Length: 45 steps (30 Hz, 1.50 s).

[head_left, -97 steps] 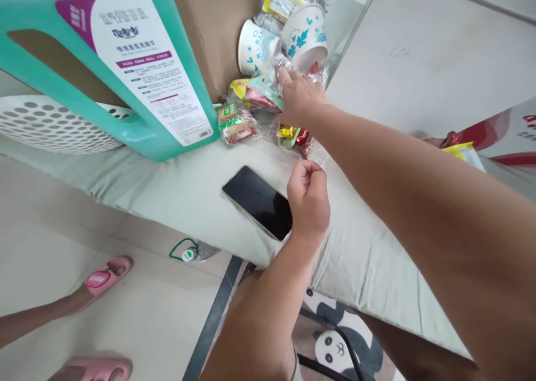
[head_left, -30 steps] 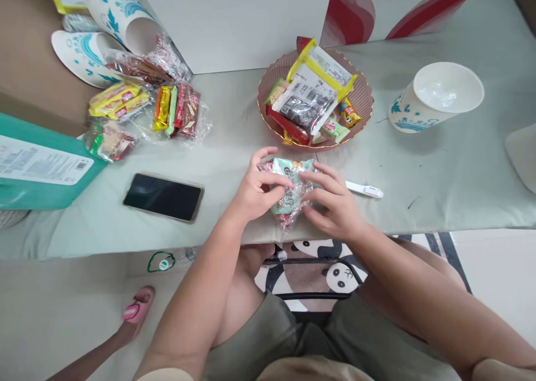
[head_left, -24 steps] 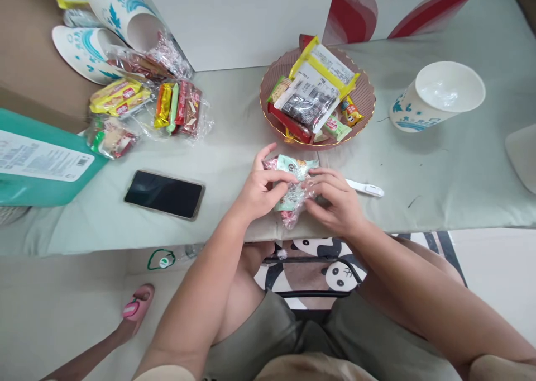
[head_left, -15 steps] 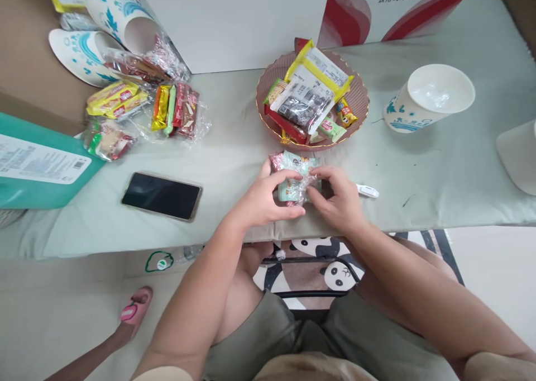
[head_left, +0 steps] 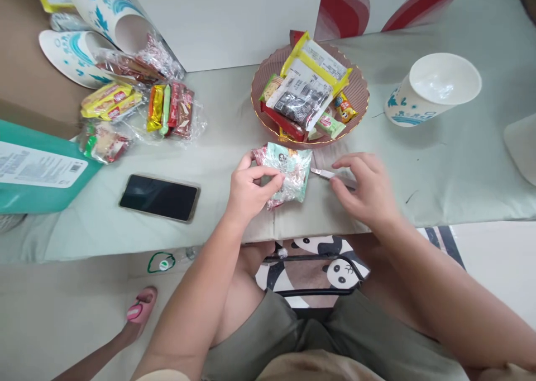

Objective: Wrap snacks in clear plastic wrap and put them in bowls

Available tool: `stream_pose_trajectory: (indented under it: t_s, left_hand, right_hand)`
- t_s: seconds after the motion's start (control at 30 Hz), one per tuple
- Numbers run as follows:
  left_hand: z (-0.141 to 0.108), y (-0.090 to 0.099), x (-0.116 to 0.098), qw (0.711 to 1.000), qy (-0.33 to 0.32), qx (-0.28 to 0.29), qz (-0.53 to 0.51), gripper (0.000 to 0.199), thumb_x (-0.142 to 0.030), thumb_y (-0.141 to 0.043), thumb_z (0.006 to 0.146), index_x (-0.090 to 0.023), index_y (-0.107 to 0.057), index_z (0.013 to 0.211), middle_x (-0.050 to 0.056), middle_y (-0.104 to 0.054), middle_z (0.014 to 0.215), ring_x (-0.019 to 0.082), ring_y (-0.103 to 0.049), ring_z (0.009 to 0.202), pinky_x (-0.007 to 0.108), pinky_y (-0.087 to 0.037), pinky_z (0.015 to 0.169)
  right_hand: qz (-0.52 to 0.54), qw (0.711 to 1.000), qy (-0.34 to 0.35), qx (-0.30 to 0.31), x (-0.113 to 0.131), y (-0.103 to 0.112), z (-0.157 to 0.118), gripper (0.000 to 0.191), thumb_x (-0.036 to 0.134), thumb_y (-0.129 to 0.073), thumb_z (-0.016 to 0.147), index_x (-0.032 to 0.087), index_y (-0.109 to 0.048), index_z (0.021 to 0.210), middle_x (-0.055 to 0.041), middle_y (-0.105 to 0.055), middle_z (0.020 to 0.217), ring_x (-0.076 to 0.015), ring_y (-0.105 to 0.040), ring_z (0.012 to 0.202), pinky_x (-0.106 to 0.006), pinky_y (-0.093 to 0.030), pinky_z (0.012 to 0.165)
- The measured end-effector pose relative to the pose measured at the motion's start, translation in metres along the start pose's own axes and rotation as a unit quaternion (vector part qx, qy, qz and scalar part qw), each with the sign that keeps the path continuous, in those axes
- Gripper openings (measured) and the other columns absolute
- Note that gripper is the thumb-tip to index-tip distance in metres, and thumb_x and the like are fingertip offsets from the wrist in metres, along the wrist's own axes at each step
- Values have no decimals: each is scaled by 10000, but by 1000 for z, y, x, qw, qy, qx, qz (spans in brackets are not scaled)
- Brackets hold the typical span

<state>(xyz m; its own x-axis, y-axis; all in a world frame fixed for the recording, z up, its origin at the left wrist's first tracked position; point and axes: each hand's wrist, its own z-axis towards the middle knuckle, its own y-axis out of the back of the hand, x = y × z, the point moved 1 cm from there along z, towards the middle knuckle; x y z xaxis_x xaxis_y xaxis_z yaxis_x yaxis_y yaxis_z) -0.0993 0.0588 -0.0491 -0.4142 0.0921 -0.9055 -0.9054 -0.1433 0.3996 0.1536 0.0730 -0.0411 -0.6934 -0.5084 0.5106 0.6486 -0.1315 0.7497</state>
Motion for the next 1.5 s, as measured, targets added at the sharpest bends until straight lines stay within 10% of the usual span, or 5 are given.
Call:
stream_pose_trajectory:
  t_s: [0.23,0.4,0.77,1.27,1.5]
  left_hand:
    - [-1,0,3,1000,-14,-7,-9,135,-281,-784,785,-228,-710,884,5,-581,951,56,-374,564,253,-391,508]
    - [-2,-8,5,998,3,-1,-65,461,-242,-754,739,-276,-543,1148,-10,-570,951,114,-542,732,246,-490,634]
    - [-10,-31,-13,982,-166,-17,92,322,-266,-764,782,-258,-578,1045,2,-624,966,175,-598,830,316,-510,755]
    - [-27,-65,-21,984,-162,-7,70,303,-259,-739,773,-244,-608,1046,29,-633,1016,196,-611,864,349,-516,772]
    - [-28,-63,-19,983,-171,-16,59,273,-266,-722,782,-244,-591,1020,29,-630,1005,198,-603,855,360,-512,763]
  right_hand:
    - [-110,989,-14,101,-19,6,-14,141,342,-617,911,216,-682,916,-93,-694,869,-269,-604,817,-407,-466,718]
    - [81,972,-127,178,-1,18,-8,117,347,-587,923,232,-595,901,-9,-651,681,-158,-548,567,-307,-399,549]
    - [522,741,-338,252,46,-3,-23,509,703,-608,904,239,-438,1025,28,-683,625,-138,-632,491,-221,-477,422]
    - [493,755,-376,211,30,10,-55,408,594,-656,941,246,-496,1081,44,-674,633,-134,-619,496,-245,-497,475]
    - [439,771,-404,222,36,12,-46,464,577,-690,911,181,-610,683,-3,-610,515,-97,-497,425,-223,-360,411]
